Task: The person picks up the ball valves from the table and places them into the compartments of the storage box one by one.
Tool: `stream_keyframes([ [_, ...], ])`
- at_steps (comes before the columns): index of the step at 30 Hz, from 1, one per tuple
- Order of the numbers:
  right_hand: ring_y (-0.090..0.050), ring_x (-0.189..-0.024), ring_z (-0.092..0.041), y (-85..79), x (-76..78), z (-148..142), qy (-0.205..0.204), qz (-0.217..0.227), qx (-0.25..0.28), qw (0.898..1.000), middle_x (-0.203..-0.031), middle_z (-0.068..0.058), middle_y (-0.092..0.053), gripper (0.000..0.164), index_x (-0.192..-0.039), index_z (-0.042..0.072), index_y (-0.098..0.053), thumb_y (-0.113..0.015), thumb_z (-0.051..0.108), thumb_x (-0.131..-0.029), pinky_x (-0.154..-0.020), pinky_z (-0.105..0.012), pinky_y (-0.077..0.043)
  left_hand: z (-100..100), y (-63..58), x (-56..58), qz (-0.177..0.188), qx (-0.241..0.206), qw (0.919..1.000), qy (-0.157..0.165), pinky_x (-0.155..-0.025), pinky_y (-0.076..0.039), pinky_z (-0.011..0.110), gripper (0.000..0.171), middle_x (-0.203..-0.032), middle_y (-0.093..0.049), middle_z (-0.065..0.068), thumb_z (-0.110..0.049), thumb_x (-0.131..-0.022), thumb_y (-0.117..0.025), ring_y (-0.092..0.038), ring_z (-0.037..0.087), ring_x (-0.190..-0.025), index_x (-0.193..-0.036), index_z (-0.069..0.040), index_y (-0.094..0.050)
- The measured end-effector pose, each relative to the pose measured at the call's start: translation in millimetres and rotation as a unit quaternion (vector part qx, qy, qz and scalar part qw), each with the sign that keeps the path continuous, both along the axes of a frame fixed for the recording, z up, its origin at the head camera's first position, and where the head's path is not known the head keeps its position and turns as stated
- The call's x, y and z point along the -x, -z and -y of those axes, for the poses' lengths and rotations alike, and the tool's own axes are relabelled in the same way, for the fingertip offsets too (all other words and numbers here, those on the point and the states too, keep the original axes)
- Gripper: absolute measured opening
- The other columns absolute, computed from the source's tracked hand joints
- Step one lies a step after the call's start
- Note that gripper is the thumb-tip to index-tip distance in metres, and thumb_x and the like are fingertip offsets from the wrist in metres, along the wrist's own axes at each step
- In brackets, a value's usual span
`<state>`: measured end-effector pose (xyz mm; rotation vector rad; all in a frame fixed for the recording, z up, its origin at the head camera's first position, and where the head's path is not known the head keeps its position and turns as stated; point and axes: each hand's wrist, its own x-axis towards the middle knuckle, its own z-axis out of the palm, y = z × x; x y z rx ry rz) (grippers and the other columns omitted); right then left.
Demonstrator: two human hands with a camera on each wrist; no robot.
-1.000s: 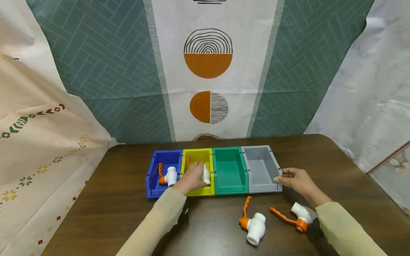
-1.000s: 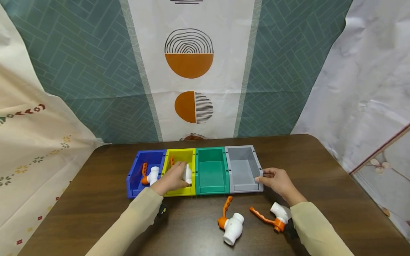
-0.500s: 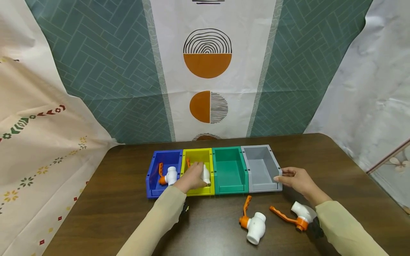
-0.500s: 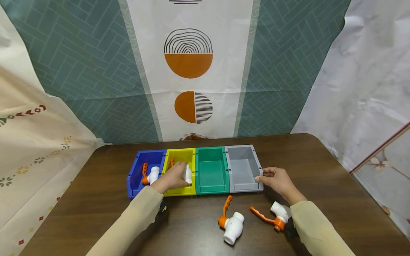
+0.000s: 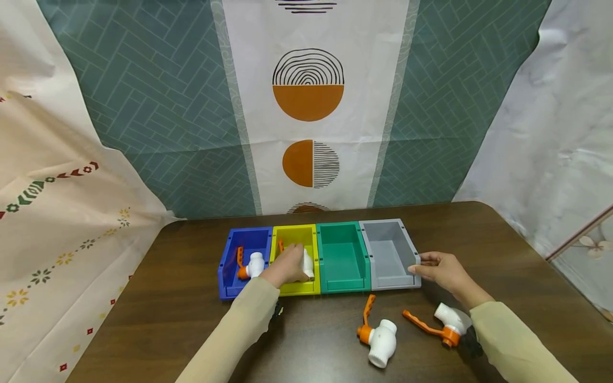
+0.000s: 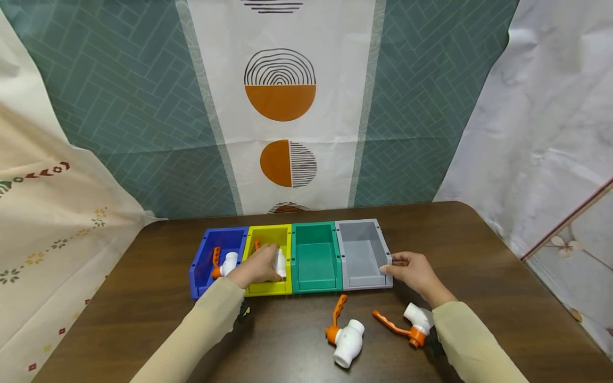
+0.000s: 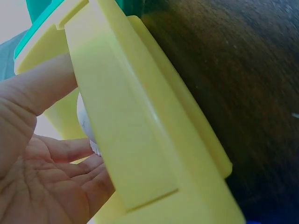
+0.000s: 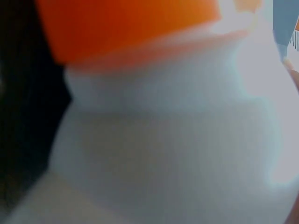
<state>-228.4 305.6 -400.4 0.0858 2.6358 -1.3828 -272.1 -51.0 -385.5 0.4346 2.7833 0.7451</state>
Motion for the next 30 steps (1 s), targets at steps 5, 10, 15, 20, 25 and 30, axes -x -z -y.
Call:
stream_keyframes([
  [5, -0.066, -0.093, -0.023, 0.8, 0.3, 0.0, 0.002, -0.003, -0.001, 1.0, -0.115, -0.029, -0.06, 0.07, -0.127, -0.017, -0.046, -0.073, 0.03, -0.083, -0.08, -0.037, -0.057, 0.6, 0.2, 0.5, 0.001, 0.003, 1.0, 0.001, -0.089, -0.051, 0.043, 0.07, -0.111, -0.054, 0.018, -0.011, -0.068, -0.084, -0.052, 0.028, -0.092, -0.125, 0.005, -0.047],
  [10, -0.066, -0.088, -0.02, 0.3, -0.1, 0.2, 0.002, -0.009, 0.001, 1.0, -0.11, -0.027, -0.063, 0.066, -0.125, -0.018, -0.047, -0.073, 0.027, -0.084, -0.078, -0.036, -0.057, 0.9, 0.5, 1.1, 0.001, 0.002, 1.0, 0.002, -0.089, -0.051, 0.043, 0.07, -0.111, -0.054, 0.019, -0.012, -0.067, -0.085, -0.052, 0.028, -0.092, -0.124, 0.006, -0.048],
  [15, -0.065, -0.087, -0.018, 0.2, -0.1, 0.6, 0.004, -0.012, -0.001, 1.0, -0.109, -0.025, -0.063, 0.065, -0.124, -0.017, -0.048, -0.073, 0.026, -0.084, -0.077, -0.035, -0.057, 1.1, -0.6, 1.3, 0.0, -0.004, 1.0, 0.002, -0.087, -0.052, 0.043, 0.071, -0.109, -0.055, 0.019, -0.012, -0.066, -0.086, -0.052, 0.027, -0.09, -0.124, 0.006, -0.048],
  [20, -0.064, -0.085, -0.018, -1.2, -0.3, 1.9, 0.004, -0.015, -0.006, 1.0, -0.107, -0.024, -0.065, 0.063, -0.123, -0.017, -0.05, -0.073, 0.026, -0.083, -0.075, -0.035, -0.057, 0.9, -1.1, 2.1, 0.005, -0.005, 1.0, 0.0, -0.09, -0.051, 0.043, 0.074, -0.112, -0.054, 0.019, -0.011, -0.067, -0.085, -0.052, 0.028, -0.092, -0.127, 0.007, -0.046],
  [25, -0.063, -0.084, -0.018, -1.8, -0.3, 2.0, 0.005, -0.015, -0.012, 1.0, -0.105, -0.023, -0.065, 0.066, -0.123, -0.016, -0.05, -0.074, 0.03, -0.083, -0.075, -0.035, -0.057, 1.1, 0.2, 3.8, 0.006, -0.001, 1.0, 0.003, -0.09, -0.051, 0.042, 0.074, -0.113, -0.054, 0.019, -0.011, -0.067, -0.085, -0.052, 0.027, -0.092, -0.128, 0.006, -0.046],
  [30, -0.063, -0.084, -0.018, -0.4, -0.9, 1.5, 0.006, -0.014, -0.01, 1.0, -0.104, -0.021, -0.065, 0.068, -0.123, -0.015, -0.051, -0.075, 0.033, -0.081, -0.075, -0.035, -0.056, 1.2, -1.1, 4.2, 0.009, 0.0, 0.9999, 0.01, -0.089, -0.051, 0.042, 0.072, -0.111, -0.055, 0.018, -0.011, -0.067, -0.085, -0.051, 0.027, -0.091, -0.125, 0.006, -0.047],
])
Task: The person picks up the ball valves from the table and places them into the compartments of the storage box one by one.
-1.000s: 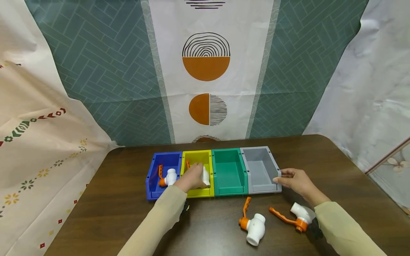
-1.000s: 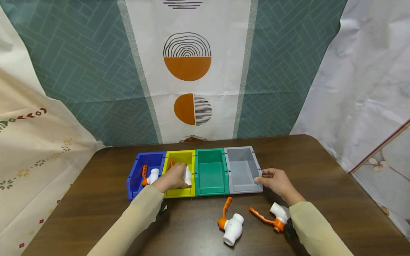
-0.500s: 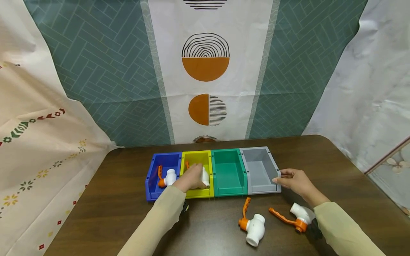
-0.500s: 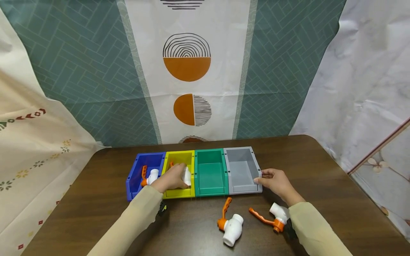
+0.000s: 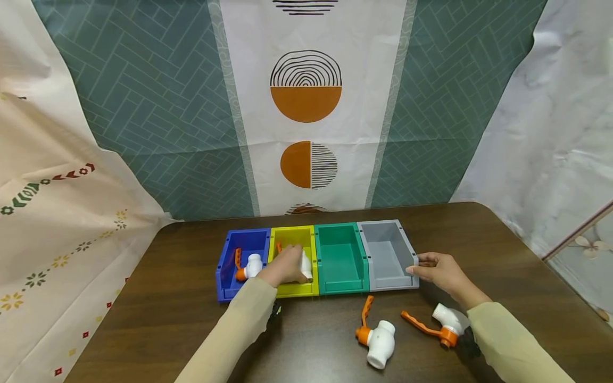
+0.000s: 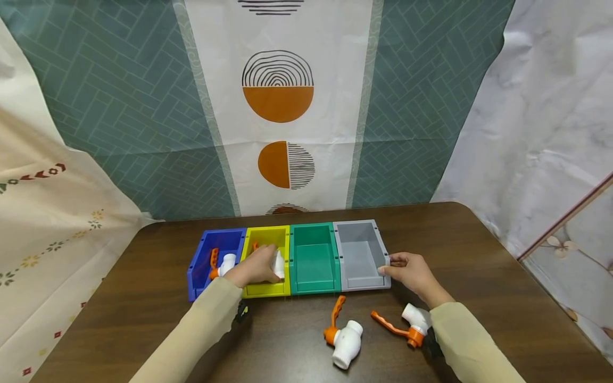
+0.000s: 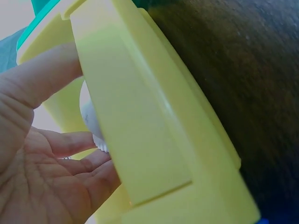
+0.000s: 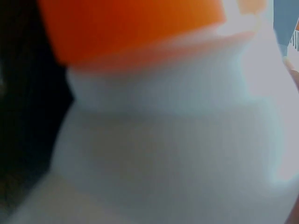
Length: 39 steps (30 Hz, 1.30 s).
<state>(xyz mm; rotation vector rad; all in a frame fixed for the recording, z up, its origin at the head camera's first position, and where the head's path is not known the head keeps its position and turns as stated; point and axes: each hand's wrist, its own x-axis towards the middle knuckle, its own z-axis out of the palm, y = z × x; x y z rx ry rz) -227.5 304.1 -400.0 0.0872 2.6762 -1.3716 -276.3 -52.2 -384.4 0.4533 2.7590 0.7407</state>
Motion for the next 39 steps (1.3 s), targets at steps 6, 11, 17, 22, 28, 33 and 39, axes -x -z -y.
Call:
stream_keyframes([
  [6, -0.062, -0.084, -0.018, 0.2, 0.4, 0, 0.0, -0.003, -0.003, 1.0, -0.104, -0.021, -0.066, 0.068, -0.123, -0.015, -0.052, -0.075, 0.033, -0.081, -0.074, -0.034, -0.056, 1, -6.8, -2.4, 0.02, -0.02, 0.9996, 0.002, -0.082, -0.052, 0.037, 0.066, -0.103, -0.054, 0.015, -0.015, -0.068, -0.085, -0.051, 0.024, -0.087, -0.12, 0.005, -0.05],
  [11, -0.062, -0.086, -0.018, 0.8, -0.2, 0, 0.0, -0.004, -0.003, 1.0, -0.107, -0.023, -0.065, 0.07, -0.123, -0.015, -0.051, -0.075, 0.035, -0.08, -0.075, -0.035, -0.056, 0, -9.1, -2.5, 0.021, -0.021, 0.9996, 0.002, -0.08, -0.052, 0.037, 0.067, -0.104, -0.054, 0.015, -0.015, -0.067, -0.086, -0.051, 0.024, -0.086, -0.121, 0.006, -0.05],
  [17, -0.065, -0.087, -0.019, 1.9, 0.4, -1, -0.004, -0.001, 0.004, 1.0, -0.109, -0.026, -0.064, 0.072, -0.124, -0.016, -0.05, -0.075, 0.035, -0.081, -0.077, -0.036, -0.057, 1, -8.3, -2.9, 0.018, -0.02, 0.9996, -0.002, -0.082, -0.052, 0.038, 0.074, -0.108, -0.054, 0.016, -0.017, -0.068, -0.086, -0.052, 0.024, -0.088, -0.127, 0.006, -0.047],
  [22, -0.065, -0.088, -0.019, 2.2, 0.1, -2, -0.002, 0.002, 0.005, 1.0, -0.111, -0.027, -0.063, 0.072, -0.125, -0.016, -0.049, -0.075, 0.035, -0.081, -0.078, -0.037, -0.057, 2, -8.3, -4.6, 0.005, -0.03, 0.9995, -0.003, -0.082, -0.053, 0.039, 0.076, -0.111, -0.054, 0.017, -0.017, -0.067, -0.086, -0.053, 0.025, -0.089, -0.128, 0.005, -0.047],
  [28, -0.065, -0.086, -0.018, 1.4, 0.4, -2, -0.002, 0.001, 0.004, 1.0, -0.109, -0.025, -0.064, 0.071, -0.125, -0.015, -0.049, -0.075, 0.034, -0.081, -0.077, -0.036, -0.057, 2, -9.5, -6.7, -0.011, -0.044, 0.999, -0.003, -0.089, -0.051, 0.044, 0.081, -0.125, -0.052, 0.021, -0.015, -0.07, -0.084, -0.054, 0.028, -0.098, -0.136, 0.003, -0.042],
  [33, -0.065, -0.086, -0.018, 1.8, 0.8, -1, -0.002, 0.001, 0.005, 1.0, -0.108, -0.024, -0.064, 0.07, -0.124, -0.015, -0.05, -0.075, 0.033, -0.081, -0.076, -0.034, -0.057, 2, -8.7, -8.1, -0.027, -0.054, 0.9982, -0.002, -0.091, -0.051, 0.045, 0.075, -0.13, -0.05, 0.022, -0.013, -0.074, -0.081, -0.055, 0.03, -0.102, -0.137, 0.002, -0.043],
  [39, -0.066, -0.089, -0.02, 1.8, 0.8, -3, -0.004, 0.005, 0.007, 1.0, -0.111, -0.027, -0.062, 0.073, -0.126, -0.016, -0.048, -0.075, 0.035, -0.081, -0.078, -0.036, -0.057, 5, -9.3, -11.7, -0.058, -0.064, 0.9963, 0.001, -0.095, -0.048, 0.047, 0.064, -0.13, -0.052, 0.024, -0.011, -0.079, -0.076, -0.054, 0.033, -0.109, -0.134, 0.004, -0.046],
])
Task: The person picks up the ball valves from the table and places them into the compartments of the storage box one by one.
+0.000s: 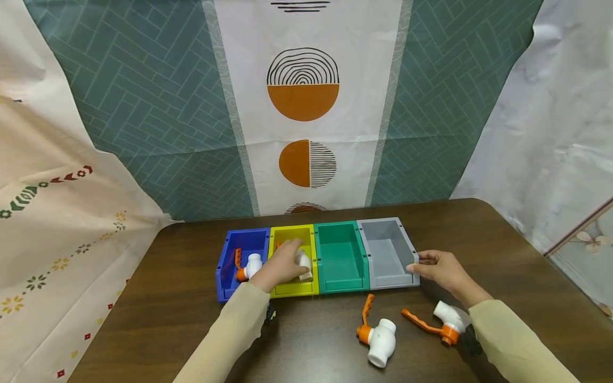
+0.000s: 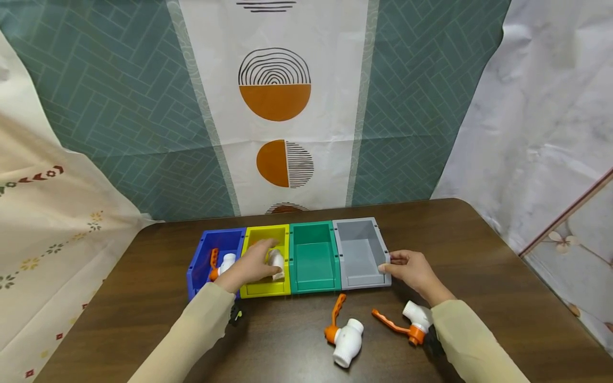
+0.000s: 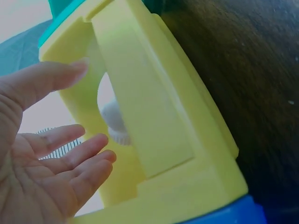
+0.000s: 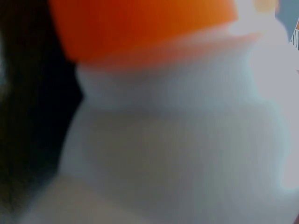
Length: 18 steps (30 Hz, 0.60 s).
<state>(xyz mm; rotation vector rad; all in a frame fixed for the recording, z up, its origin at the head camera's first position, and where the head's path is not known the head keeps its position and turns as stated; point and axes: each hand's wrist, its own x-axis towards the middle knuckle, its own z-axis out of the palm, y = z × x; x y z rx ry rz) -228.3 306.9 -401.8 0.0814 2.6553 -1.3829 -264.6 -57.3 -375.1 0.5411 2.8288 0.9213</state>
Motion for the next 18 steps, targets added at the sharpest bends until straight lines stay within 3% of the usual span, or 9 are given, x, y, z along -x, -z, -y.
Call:
stream_keyframes([
  [7, -0.066, -0.087, -0.02, 0.5, 1.1, -1, 0.0, -0.002, -0.001, 1.0, -0.11, -0.027, -0.063, 0.072, -0.126, -0.016, -0.048, -0.074, 0.034, -0.081, -0.078, -0.036, -0.057, 4, -5.2, -5.3, -0.01, -0.026, 0.9995, -0.011, -0.104, -0.041, 0.047, 0.057, -0.134, -0.052, 0.019, -0.014, -0.084, -0.072, -0.049, 0.033, -0.122, -0.134, 0.001, -0.048],
  [18, -0.064, -0.092, -0.023, 1.6, 0.8, -3, -0.001, -0.005, -0.012, 1.0, -0.116, -0.03, -0.06, 0.074, -0.126, -0.015, -0.049, -0.075, 0.037, -0.08, -0.077, -0.036, -0.057, 0, -9.6, -13.8, -0.034, -0.033, 0.9988, -0.014, -0.101, -0.045, 0.047, 0.053, -0.13, -0.055, 0.015, -0.017, -0.085, -0.071, -0.053, 0.031, -0.119, -0.132, -0.002, -0.05],
])
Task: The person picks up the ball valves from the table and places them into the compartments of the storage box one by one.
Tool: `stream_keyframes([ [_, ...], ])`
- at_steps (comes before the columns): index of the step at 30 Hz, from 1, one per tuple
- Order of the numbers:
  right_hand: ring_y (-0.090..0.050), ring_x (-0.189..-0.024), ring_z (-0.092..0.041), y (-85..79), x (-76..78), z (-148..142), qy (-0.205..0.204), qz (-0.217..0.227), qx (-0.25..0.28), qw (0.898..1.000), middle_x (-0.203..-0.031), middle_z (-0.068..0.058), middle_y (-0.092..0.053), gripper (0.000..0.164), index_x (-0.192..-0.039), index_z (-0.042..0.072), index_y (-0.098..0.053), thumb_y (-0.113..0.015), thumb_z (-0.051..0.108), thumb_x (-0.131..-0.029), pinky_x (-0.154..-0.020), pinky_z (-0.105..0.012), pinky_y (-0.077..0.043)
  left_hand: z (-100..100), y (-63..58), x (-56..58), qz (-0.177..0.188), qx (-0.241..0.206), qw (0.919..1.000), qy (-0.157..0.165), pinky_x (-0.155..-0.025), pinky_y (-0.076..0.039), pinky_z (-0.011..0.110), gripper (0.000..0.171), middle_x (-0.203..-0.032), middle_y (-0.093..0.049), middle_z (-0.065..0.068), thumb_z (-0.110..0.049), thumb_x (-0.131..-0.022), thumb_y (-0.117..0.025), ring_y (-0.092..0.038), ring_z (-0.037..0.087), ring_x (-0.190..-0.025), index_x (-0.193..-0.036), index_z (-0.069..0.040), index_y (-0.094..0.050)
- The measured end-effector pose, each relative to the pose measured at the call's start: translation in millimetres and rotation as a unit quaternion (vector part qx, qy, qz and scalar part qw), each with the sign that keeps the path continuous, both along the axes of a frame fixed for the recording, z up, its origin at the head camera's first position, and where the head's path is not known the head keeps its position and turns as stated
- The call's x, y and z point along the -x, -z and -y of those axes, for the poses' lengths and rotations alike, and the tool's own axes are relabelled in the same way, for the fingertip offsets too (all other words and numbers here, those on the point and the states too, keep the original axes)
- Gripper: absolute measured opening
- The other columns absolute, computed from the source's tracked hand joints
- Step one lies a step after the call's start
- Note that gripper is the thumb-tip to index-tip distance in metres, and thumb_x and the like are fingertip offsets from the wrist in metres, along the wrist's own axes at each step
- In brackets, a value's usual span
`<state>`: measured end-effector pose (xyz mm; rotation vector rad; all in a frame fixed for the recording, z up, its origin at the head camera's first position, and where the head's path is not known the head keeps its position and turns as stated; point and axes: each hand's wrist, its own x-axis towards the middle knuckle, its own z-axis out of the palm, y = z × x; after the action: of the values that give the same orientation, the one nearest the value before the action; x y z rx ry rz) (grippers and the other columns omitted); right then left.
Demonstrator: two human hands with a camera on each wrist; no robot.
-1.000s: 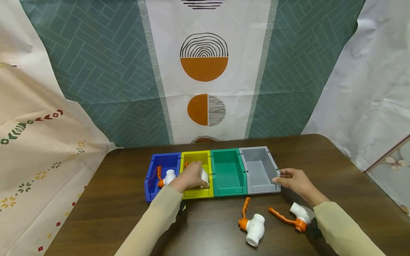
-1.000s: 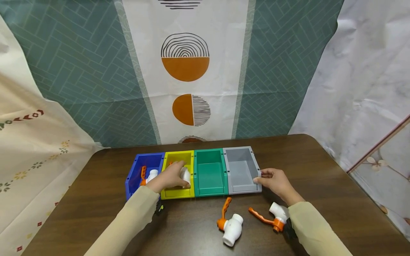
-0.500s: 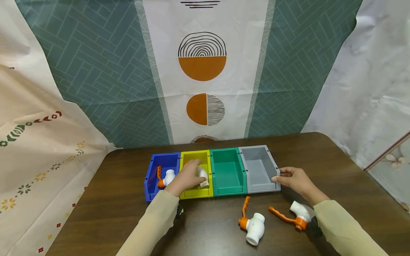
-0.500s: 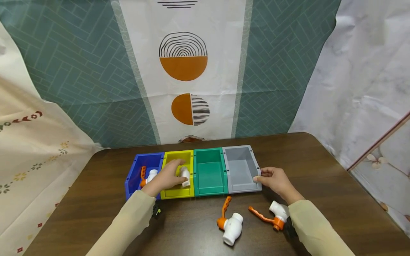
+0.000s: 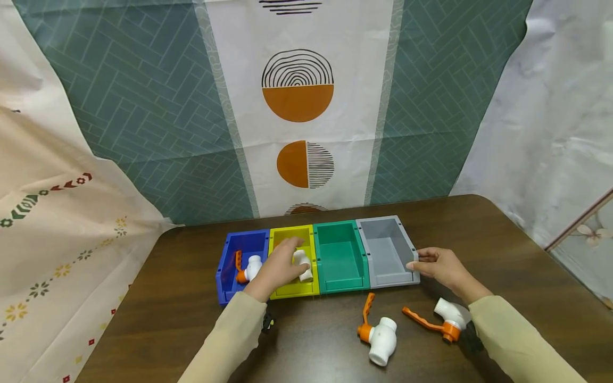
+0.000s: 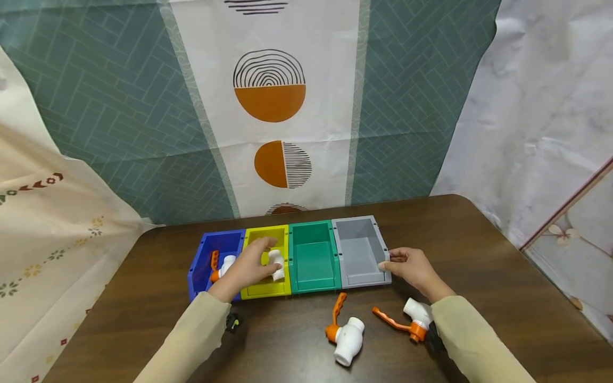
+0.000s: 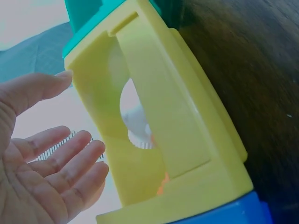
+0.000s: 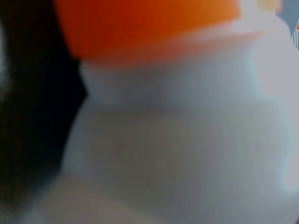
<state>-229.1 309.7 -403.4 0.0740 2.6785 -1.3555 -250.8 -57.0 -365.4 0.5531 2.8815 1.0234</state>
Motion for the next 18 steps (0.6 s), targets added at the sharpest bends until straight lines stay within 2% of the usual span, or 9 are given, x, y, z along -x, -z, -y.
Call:
stream_keyframes([
  [9, -0.063, -0.095, -0.026, 0.2, 0.0, -0.1, -0.001, -0.003, -0.001, 1.0, -0.117, -0.03, -0.059, 0.074, -0.125, -0.015, -0.049, -0.075, 0.038, -0.08, -0.078, -0.036, -0.057, 0.9, -6.7, -4.1, -0.008, -0.01, 0.9999, -0.008, -0.096, -0.048, 0.046, 0.049, -0.127, -0.057, 0.013, -0.019, -0.086, -0.07, -0.056, 0.031, -0.113, -0.129, -0.003, -0.053],
  [18, -0.063, -0.095, -0.027, -0.3, -0.8, -0.4, -0.005, -0.007, -0.001, 1.0, -0.118, -0.031, -0.059, 0.075, -0.125, -0.015, -0.049, -0.075, 0.038, -0.08, -0.077, -0.036, -0.057, 5.4, -5.5, -7.2, -0.009, -0.016, 0.9997, -0.015, -0.091, -0.05, 0.046, 0.044, -0.124, -0.059, 0.013, -0.018, -0.087, -0.068, -0.059, 0.03, -0.109, -0.126, -0.002, -0.055],
])
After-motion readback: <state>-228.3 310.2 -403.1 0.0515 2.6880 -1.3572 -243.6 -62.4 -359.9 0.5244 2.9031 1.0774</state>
